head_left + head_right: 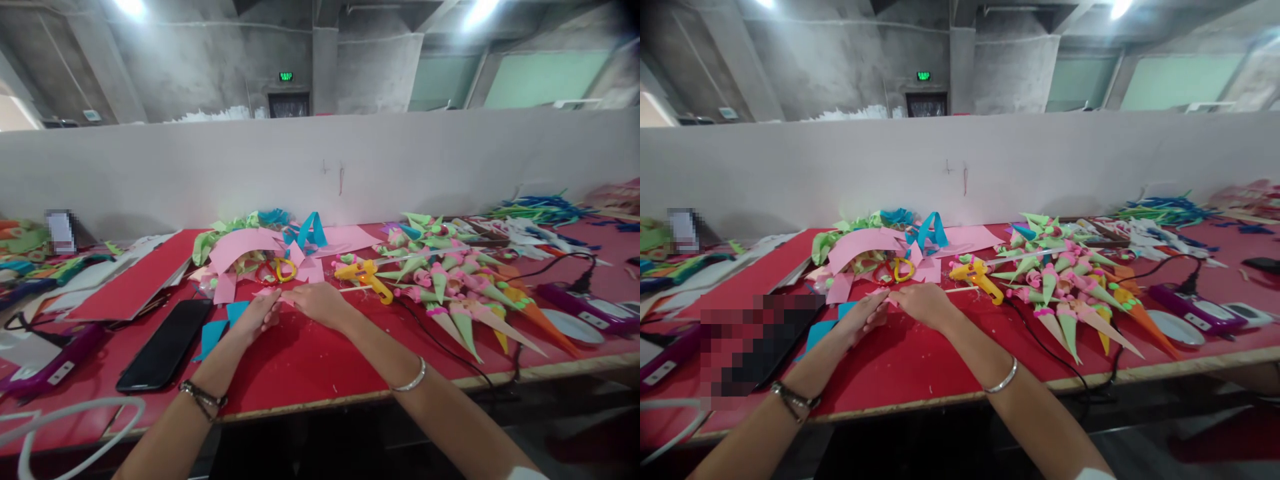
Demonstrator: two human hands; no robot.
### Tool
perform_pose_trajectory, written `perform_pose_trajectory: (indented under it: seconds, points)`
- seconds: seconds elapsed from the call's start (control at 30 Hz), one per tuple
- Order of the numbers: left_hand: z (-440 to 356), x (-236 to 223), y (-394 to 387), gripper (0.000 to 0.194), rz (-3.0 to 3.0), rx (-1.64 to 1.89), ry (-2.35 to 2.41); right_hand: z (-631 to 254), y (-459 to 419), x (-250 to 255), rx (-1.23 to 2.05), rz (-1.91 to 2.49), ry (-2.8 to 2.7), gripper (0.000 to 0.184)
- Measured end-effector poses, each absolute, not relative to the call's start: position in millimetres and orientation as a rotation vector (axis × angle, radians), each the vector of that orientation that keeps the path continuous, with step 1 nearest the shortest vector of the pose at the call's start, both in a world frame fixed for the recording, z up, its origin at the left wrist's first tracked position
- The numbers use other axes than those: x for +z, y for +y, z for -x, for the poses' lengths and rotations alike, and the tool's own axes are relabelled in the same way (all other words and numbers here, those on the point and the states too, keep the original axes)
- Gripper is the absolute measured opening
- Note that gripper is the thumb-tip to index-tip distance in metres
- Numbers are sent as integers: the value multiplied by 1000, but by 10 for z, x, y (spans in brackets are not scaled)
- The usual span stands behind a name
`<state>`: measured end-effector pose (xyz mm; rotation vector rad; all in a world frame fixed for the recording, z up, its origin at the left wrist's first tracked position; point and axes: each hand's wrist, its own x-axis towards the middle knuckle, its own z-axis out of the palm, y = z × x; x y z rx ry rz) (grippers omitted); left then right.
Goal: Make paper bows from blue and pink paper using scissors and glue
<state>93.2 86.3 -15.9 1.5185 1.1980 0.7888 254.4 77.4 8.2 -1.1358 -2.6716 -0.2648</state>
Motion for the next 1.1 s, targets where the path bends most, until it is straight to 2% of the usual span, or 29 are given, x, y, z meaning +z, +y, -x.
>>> perform_pose_trajectory:
  seconds: [0.2, 0.27, 0.37, 0.47, 0.57, 0.7, 0.87, 0.97, 1.1]
  points:
    - [-964, -131, 831, 44, -1603, 882, 1257, -2567, 795, 33, -97, 1184, -2593, 28]
    - [-945, -100, 833, 41, -1669, 955, 1283, -2586, 806, 17, 122, 1180, -2518, 29]
    - [-890, -52, 853, 30, -1924, 1049, 1250, -2616, 814, 10, 533, 1121, -2387, 43]
    - [-855, -38, 878, 30, -2067, 1036, 1176, -2631, 814, 6, 737, 1051, -2285, 50]
    - [-871, -64, 886, 35, -1961, 1001, 1176, -2625, 815, -4, 650, 1031, -2271, 45]
    - [-930, -89, 857, 38, -1815, 954, 1185, -2604, 808, -3, 299, 1085, -2372, 30]
    - [-983, -71, 811, 39, -1699, 966, 1188, -2568, 780, 27, -41, 1330, -2479, 30]
    - [-985, -66, 810, 40, -1715, 968, 1191, -2569, 782, 28, 18, 1340, -2464, 29]
    - [-949, -43, 816, 28, -1903, 1011, 1184, -2617, 805, 18, 441, 1131, -2364, 31]
